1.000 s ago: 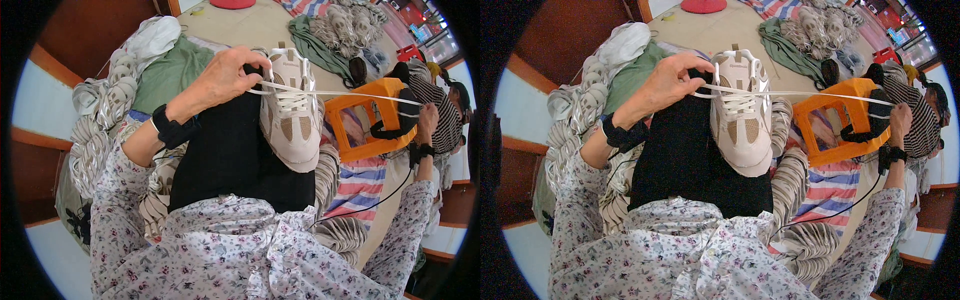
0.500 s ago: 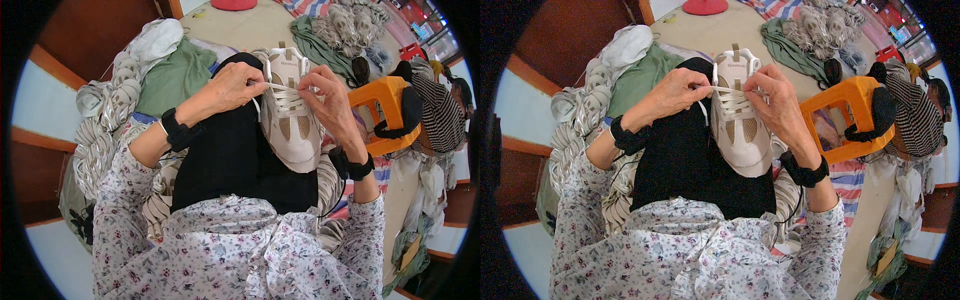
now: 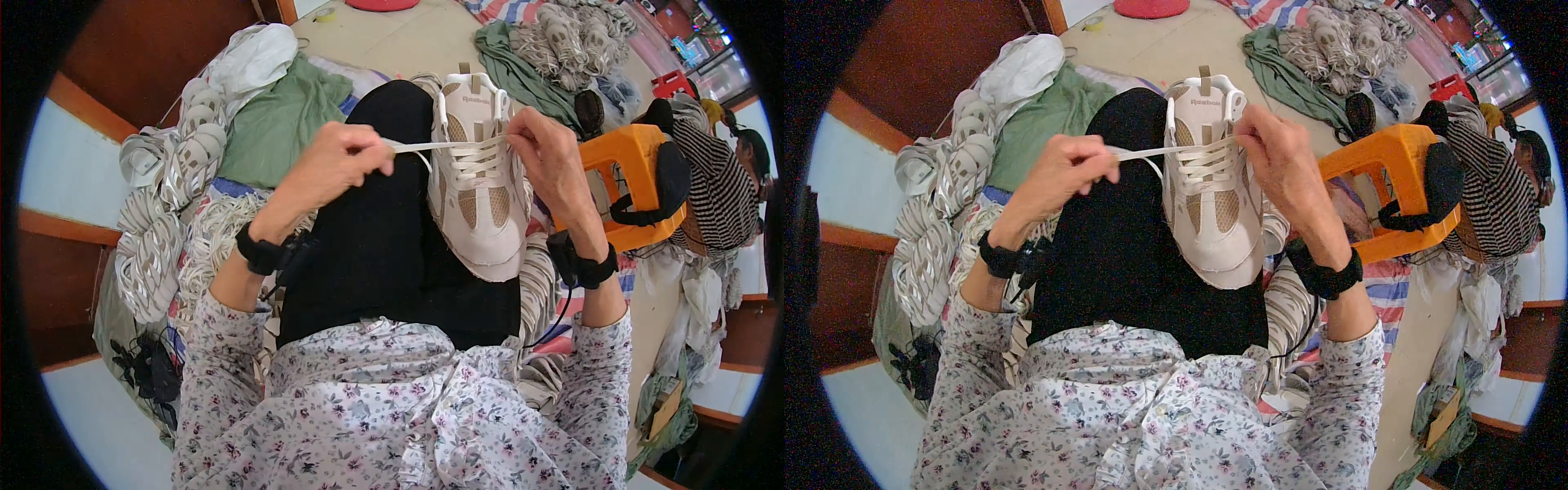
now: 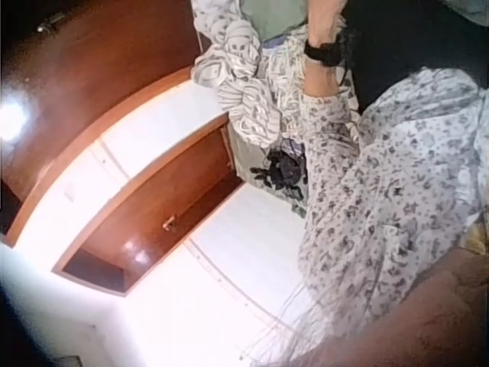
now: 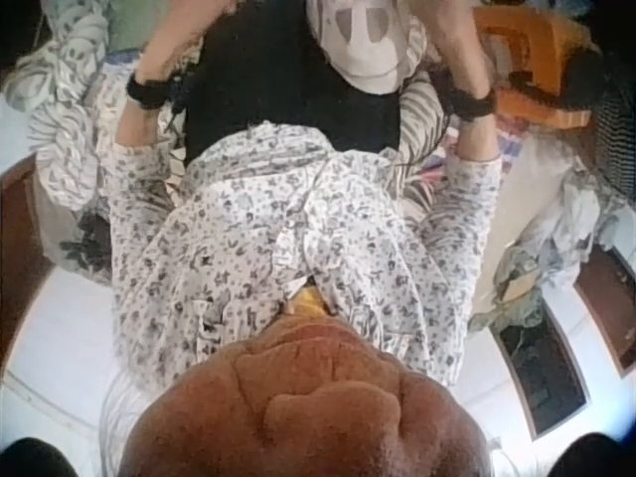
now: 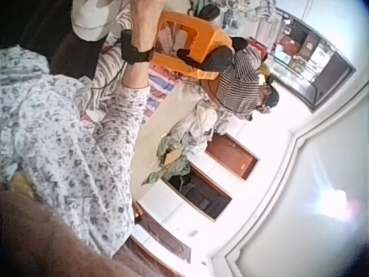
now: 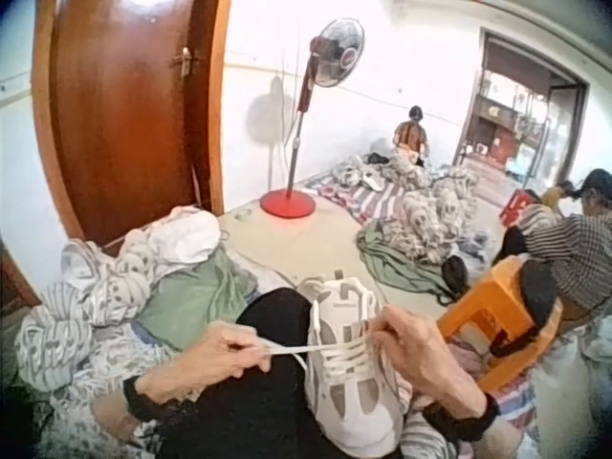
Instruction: Lacing a white and beige Reebok shoe with cream-colored shoelaces.
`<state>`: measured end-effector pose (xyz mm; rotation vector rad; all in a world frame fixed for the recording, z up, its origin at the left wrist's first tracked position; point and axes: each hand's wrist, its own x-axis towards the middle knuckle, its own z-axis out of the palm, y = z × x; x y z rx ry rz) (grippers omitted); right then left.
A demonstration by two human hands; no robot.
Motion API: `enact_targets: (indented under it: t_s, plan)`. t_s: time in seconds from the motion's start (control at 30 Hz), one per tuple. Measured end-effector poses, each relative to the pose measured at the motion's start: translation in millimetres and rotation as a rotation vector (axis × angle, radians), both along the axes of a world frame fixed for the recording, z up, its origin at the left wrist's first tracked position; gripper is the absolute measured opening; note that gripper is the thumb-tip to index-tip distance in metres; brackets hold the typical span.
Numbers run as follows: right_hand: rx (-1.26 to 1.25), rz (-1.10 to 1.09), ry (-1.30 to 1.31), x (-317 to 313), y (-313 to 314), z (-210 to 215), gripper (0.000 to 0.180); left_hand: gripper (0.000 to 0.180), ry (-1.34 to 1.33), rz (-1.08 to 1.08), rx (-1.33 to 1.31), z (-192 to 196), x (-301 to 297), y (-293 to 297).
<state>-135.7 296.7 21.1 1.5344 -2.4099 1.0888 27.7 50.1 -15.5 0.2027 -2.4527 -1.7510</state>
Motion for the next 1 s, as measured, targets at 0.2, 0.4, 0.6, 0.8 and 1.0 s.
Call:
enact_targets:
  t_s: [0.2,0.4,0.6,0.8,1.0]
  plan:
    - [0.130,-0.009,0.140,-29.3,41.8,-9.1,0.006,0.012,0.047,0.241,0.806,-37.3,71.3,-104.4]
    - [0.128,-0.455,0.124,-72.7,106.6,-54.6,0.011,0.030,0.387,0.393,1.301,-36.4,192.8,-230.0]
    - [-0.747,-0.467,-1.384,-95.8,175.7,-59.5,0.023,0.037,0.621,0.368,1.313,11.0,248.8,-258.0]
    - [-1.094,-0.208,-1.326,-154.1,319.8,-63.3,0.022,0.036,0.794,0.398,1.258,54.7,306.9,-314.6]
    - [-1.203,-0.531,-1.083,-162.3,450.2,-73.2,0.025,0.038,0.880,0.331,1.205,93.2,315.9,-333.1]
